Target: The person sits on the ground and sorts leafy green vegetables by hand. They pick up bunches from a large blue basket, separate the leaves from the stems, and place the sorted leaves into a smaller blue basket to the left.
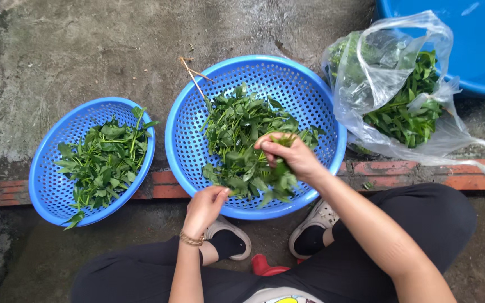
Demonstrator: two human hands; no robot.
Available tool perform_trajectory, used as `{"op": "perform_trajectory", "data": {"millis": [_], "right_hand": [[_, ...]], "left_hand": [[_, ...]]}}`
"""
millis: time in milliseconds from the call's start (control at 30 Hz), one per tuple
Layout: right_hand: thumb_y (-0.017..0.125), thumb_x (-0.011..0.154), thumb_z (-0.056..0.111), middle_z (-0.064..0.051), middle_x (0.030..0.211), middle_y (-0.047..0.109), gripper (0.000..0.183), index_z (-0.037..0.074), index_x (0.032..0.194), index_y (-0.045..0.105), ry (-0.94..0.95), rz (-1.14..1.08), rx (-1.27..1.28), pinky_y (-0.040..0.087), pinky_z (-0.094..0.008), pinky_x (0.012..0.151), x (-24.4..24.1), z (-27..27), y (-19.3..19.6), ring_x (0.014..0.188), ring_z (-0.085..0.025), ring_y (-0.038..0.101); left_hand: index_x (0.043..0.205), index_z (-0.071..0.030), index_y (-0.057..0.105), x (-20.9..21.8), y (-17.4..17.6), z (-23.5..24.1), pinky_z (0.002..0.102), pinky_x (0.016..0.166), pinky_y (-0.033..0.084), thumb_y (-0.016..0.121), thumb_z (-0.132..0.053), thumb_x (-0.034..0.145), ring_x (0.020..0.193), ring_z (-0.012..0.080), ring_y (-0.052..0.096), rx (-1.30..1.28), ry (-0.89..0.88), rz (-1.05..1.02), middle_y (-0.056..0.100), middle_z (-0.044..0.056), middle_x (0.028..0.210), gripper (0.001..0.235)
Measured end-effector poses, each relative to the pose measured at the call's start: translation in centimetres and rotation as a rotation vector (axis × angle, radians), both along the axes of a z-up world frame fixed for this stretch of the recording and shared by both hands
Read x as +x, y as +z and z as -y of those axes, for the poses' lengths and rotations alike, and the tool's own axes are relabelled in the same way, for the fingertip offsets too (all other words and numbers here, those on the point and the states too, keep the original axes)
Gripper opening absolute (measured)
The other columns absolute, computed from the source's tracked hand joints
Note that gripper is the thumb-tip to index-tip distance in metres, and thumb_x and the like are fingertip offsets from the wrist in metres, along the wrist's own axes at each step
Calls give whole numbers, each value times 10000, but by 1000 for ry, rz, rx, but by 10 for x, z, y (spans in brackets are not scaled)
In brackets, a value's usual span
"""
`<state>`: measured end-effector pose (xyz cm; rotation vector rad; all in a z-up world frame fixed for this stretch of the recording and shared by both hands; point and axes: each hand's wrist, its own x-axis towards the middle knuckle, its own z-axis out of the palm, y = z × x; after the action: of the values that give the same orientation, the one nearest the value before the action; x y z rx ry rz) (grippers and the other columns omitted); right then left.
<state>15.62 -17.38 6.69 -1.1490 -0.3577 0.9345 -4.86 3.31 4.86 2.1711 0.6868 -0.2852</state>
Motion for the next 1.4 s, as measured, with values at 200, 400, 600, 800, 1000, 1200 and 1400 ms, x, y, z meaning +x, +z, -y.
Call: {"op": "perform_trajectory", "data": {"millis": [200, 400, 600, 800, 1000, 1200, 1400], "right_hand": [[679, 964, 230, 8, 661, 567, 183, 47, 953, 691, -1, -43, 21, 431, -309, 562, 31, 38, 31, 583, -121, 532], [638, 1075, 227, 29, 738, 530, 155, 78, 1061, 676, -307, -256, 442, 336, -256, 611, 59, 100, 49, 633, -83, 414], [580, 1097, 219, 19, 731, 492, 182, 56, 1081, 660, -273, -270, 462, 326, -252, 606, 62, 103, 40, 645, -89, 395], [632, 1072, 216, 27, 721, 498, 177, 49, 1074, 688, -262, -183, 462, 322, -264, 612, 64, 125, 63, 653, -88, 403], [641, 1175, 212, -5, 801, 529, 205, 48, 1073, 710, -478, 147, 450, 339, -229, 629, 66, 203, 110, 682, -88, 435], [601, 1151, 229, -71, 1001, 558, 221, 58, 1017, 638, -615, 112, 363, 398, -234, 682, 62, 207, 112, 804, -118, 460], [573, 1101, 199, -82, 963, 562, 182, 42, 1016, 614, -556, 38, 314, 447, -276, 730, 70, 188, 103, 853, -174, 514]], "left_hand": [[1172, -68, 718, 21, -12, 3, 408, 784, 563, 702, -320, 942, 915, 255, 745, 192, 2, 192, 722, 149, 1112, 341], [1441, -122, 502, 90, -39, 14, 338, 794, 626, 778, -323, 875, 979, 207, 769, -98, -39, 189, 667, 151, 1307, 660], [1580, -229, 277, 150, -2, 79, 370, 932, 613, 899, -217, 674, 1167, 259, 682, -424, -143, 213, 278, 85, 1672, 1099], [1542, -177, 396, 221, -46, 137, 406, 1187, 394, 805, -104, 760, 1419, 286, 496, -323, -464, 685, 463, 142, 1570, 886], [1112, -117, 761, 274, -182, 111, 365, 814, 589, 730, -87, 793, 921, 269, 732, 19, -72, 571, 729, 117, 1145, 322], [1028, -129, 741, 337, -246, 69, 349, 892, 600, 678, -196, 859, 975, 263, 774, -130, 112, 370, 785, 110, 1030, 193], [1220, -264, 696, 333, -242, 111, 464, 878, 526, 855, -403, 781, 1032, 329, 670, 183, -278, -37, 706, 107, 1104, 486]]}}
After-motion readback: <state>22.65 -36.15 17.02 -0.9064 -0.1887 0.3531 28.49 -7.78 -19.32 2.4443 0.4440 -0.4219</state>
